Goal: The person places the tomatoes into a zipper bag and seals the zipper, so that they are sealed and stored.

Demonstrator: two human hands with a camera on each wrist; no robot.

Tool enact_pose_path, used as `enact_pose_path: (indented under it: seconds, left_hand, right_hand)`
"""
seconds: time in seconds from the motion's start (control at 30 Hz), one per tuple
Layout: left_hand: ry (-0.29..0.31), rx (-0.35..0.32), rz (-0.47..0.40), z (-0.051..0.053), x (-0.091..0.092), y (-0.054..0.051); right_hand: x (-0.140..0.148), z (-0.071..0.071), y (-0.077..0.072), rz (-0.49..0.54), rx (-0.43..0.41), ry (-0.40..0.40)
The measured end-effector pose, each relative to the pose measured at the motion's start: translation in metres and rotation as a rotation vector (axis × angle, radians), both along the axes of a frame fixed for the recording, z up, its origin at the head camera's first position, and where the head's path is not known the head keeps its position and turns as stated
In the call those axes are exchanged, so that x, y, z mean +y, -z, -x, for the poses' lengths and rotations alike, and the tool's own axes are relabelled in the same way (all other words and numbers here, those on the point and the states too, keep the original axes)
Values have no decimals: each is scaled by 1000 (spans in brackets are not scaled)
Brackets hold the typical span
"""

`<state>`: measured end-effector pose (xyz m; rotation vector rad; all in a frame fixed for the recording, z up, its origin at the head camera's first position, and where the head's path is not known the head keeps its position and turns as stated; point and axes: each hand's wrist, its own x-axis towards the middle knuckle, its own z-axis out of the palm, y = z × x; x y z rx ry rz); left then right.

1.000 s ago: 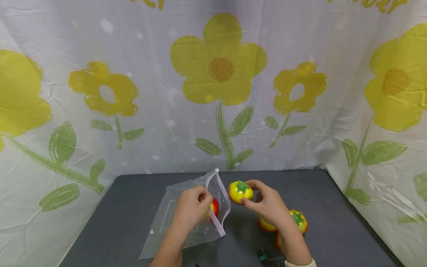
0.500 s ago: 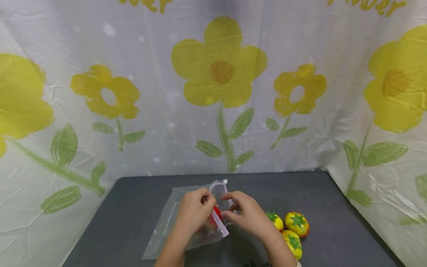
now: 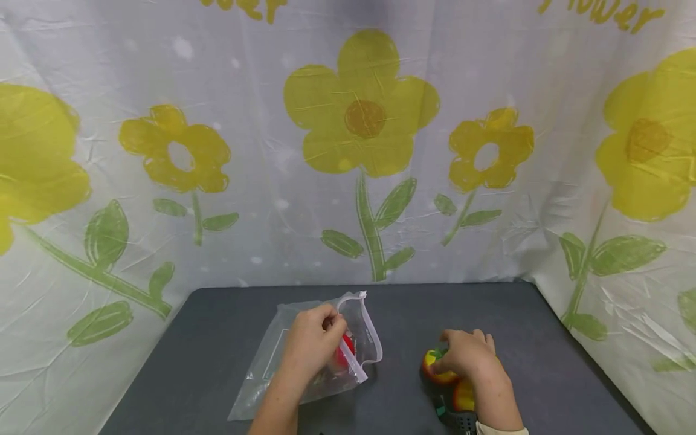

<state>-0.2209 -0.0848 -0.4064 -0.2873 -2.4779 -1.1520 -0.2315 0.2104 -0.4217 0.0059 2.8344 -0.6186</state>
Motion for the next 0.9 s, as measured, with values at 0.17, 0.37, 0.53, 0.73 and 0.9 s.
enact_pose_path:
  seconds: [0.17, 0.37, 0.53, 0.73, 0.9]
  left_hand:
    - [-2, -13, 14, 0, 0, 1]
    - [-5, -18, 21, -1, 1, 2]
    - [-4, -4, 33, 0, 2, 2]
    - [-13, 0, 61, -1, 4, 1]
    - [-8, -28, 61, -2, 6, 0]
  right_hand:
    - [3, 3, 7, -7, -8, -4]
    - [1, 4, 4, 30, 73, 8]
    - [-9, 0, -9, 246, 184, -49]
    - [-39, -3, -11, 452, 315, -161]
    - [-69, -4, -1, 479, 370, -198]
